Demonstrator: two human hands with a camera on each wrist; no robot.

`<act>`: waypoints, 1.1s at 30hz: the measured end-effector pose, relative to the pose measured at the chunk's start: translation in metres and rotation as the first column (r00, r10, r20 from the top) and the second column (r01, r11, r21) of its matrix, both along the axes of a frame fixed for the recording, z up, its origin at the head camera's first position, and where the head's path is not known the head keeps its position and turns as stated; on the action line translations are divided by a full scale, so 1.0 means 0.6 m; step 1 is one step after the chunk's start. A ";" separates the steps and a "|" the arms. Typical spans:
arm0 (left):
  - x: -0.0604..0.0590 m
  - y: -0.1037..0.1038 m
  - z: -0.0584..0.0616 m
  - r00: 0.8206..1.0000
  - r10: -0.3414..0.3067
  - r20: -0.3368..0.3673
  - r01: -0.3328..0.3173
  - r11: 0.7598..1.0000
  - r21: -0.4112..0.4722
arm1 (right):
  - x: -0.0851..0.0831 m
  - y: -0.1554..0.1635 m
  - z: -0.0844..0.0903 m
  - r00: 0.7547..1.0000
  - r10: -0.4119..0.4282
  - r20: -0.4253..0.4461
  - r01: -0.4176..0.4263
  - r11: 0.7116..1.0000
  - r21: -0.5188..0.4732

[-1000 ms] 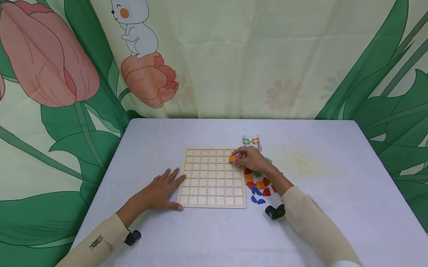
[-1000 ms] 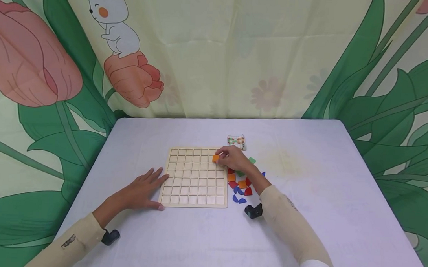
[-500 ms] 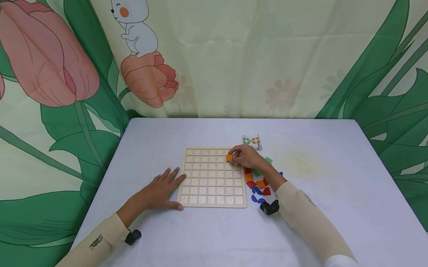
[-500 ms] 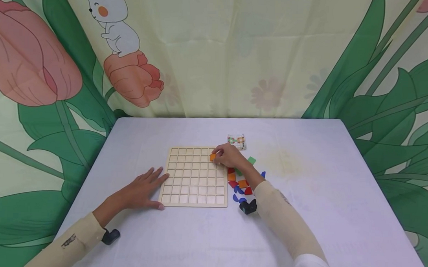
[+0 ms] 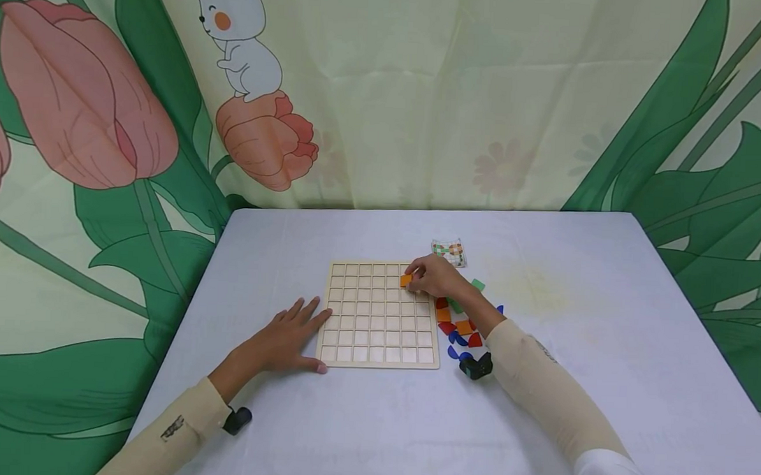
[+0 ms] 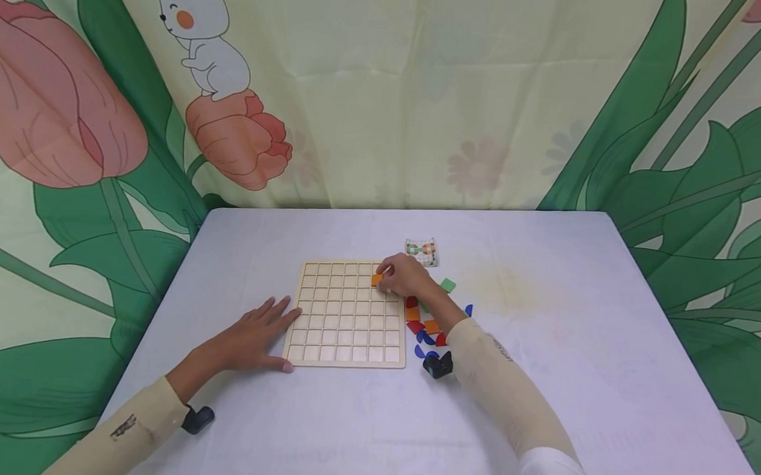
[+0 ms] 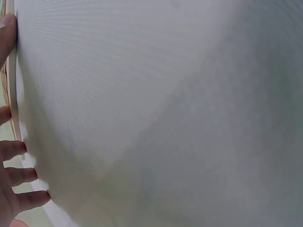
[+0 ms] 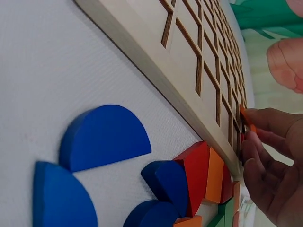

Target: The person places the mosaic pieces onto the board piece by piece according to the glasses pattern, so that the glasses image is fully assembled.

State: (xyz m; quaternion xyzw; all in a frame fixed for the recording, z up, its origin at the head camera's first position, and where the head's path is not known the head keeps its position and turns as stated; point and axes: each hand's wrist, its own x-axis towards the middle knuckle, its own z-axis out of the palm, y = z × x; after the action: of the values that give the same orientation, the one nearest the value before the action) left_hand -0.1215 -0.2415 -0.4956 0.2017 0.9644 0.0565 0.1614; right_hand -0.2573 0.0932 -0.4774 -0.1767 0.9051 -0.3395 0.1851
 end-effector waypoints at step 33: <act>0.000 -0.002 0.000 1.000 -0.002 0.007 0.002 1.000 0.017 | 0.008 0.033 0.006 0.997 0.075 -0.022 -0.076 0.994 -0.073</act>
State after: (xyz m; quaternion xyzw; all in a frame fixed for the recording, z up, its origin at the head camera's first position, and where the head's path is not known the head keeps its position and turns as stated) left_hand -0.1217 -0.2428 -0.4954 0.2040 0.9631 0.0650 0.1632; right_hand -0.2526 0.1131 -0.4737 -0.2208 0.8865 -0.3636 0.1823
